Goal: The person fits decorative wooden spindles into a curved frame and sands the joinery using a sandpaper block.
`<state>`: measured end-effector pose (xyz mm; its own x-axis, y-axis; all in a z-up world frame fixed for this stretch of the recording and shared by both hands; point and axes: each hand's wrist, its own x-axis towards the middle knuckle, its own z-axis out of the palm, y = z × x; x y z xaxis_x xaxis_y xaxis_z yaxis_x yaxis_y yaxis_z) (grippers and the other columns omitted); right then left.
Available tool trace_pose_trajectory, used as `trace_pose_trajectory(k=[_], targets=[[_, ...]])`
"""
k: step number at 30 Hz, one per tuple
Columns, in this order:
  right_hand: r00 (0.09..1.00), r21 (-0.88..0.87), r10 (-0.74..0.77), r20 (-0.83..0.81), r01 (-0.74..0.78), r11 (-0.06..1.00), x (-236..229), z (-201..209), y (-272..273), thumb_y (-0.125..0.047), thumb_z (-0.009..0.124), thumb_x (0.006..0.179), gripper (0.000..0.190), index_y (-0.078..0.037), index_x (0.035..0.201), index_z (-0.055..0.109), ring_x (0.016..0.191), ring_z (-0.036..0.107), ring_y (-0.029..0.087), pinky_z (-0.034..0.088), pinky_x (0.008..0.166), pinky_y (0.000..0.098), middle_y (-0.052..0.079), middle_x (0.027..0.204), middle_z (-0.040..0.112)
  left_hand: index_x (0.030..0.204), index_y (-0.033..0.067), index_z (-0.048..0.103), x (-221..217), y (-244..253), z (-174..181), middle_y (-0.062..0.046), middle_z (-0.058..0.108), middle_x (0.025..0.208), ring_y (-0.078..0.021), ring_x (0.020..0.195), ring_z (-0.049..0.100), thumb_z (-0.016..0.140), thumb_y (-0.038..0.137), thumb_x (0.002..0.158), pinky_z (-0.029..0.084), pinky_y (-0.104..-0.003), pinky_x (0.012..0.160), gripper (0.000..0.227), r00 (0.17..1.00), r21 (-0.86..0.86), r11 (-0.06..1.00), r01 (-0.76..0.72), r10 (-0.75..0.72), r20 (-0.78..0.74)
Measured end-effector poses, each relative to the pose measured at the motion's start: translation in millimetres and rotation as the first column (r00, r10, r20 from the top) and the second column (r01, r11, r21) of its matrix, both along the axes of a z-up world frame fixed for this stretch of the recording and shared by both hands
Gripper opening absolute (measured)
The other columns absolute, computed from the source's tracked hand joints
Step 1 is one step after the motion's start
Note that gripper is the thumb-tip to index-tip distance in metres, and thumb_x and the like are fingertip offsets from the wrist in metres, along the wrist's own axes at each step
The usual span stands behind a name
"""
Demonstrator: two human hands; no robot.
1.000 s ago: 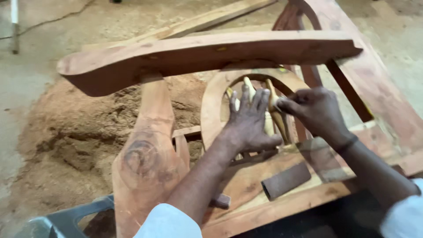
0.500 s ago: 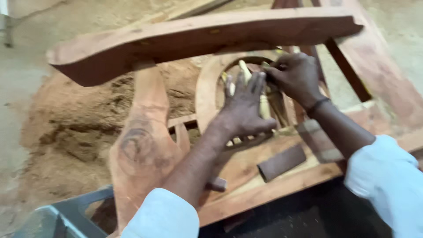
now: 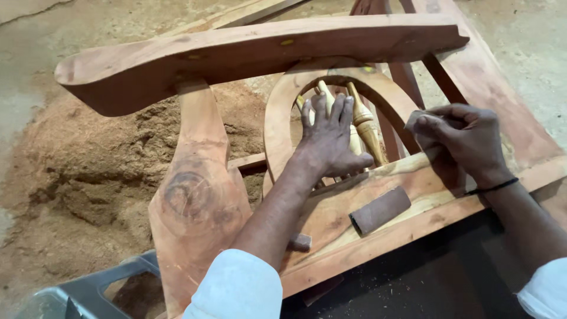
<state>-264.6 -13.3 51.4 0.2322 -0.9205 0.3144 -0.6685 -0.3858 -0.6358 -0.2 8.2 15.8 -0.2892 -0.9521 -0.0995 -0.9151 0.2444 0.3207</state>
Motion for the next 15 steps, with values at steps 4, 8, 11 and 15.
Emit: trace_pose_trajectory(k=[4, 8, 11, 15], targets=[[0.99, 0.089, -0.14, -0.032, 0.143, 0.986, 3, 1, 6, -0.023, 0.082, 0.098, 0.026, 0.0, 0.111, 0.077, 0.071, 0.066, 0.012, 0.052, 0.06, 0.0263, 0.011, 0.084, 0.074, 0.162, 0.0077, 0.006, -3, 1, 1, -0.019, 0.001, 0.17, -0.049, 0.154, -0.008, 0.059, 0.079, 0.075, -0.008, -0.068, 0.12, 0.124, 1.0, -0.031, 0.999, 0.005, -0.005, 0.018], [0.997, -0.008, -0.051, 0.053, 0.051, 0.999, 11, 4, 17, -0.021, 0.08, 0.099, 0.023, 0.0, 0.108, 0.074, 0.078, 0.072, 0.009, 0.056, 0.065, 0.0236, 0.007, 0.088, 0.076, 0.163, 0.0131, 0.012, -2, 7, 6, -0.018, 0.004, 0.17, -0.0502, 0.154, -0.007, 0.058, 0.077, 0.076, -0.007, -0.07, 0.121, 0.117, 0.999, -0.013, 1.0, 0.011, -0.01, 0.042], [0.997, -0.106, 0.059, 0.05, -0.054, 0.993, 13, 7, 17, -0.017, 0.077, 0.099, 0.022, -0.002, 0.116, 0.075, 0.084, 0.074, 0.009, 0.058, 0.071, 0.023, 0.007, 0.094, 0.077, 0.163, 0.0135, 0.015, -2, 8, 7, -0.018, 0.006, 0.17, -0.0503, 0.154, -0.005, 0.059, 0.075, 0.077, -0.006, -0.07, 0.12, 0.114, 1.0, -0.045, 0.999, 0.01, -0.009, 0.03], [0.998, -0.145, 0.06, -0.025, -0.063, 0.987, 9, 3, 13, -0.015, 0.079, 0.1, 0.018, -0.005, 0.114, 0.079, 0.088, 0.075, 0.011, 0.06, 0.077, 0.0244, 0.008, 0.1, 0.079, 0.162, 0.0141, 0.016, -2, 10, 7, -0.018, 0.009, 0.169, -0.0492, 0.154, -0.005, 0.06, 0.075, 0.075, -0.007, -0.07, 0.12, 0.115, 1.0, -0.089, 0.996, 0.009, -0.009, 0.007]])
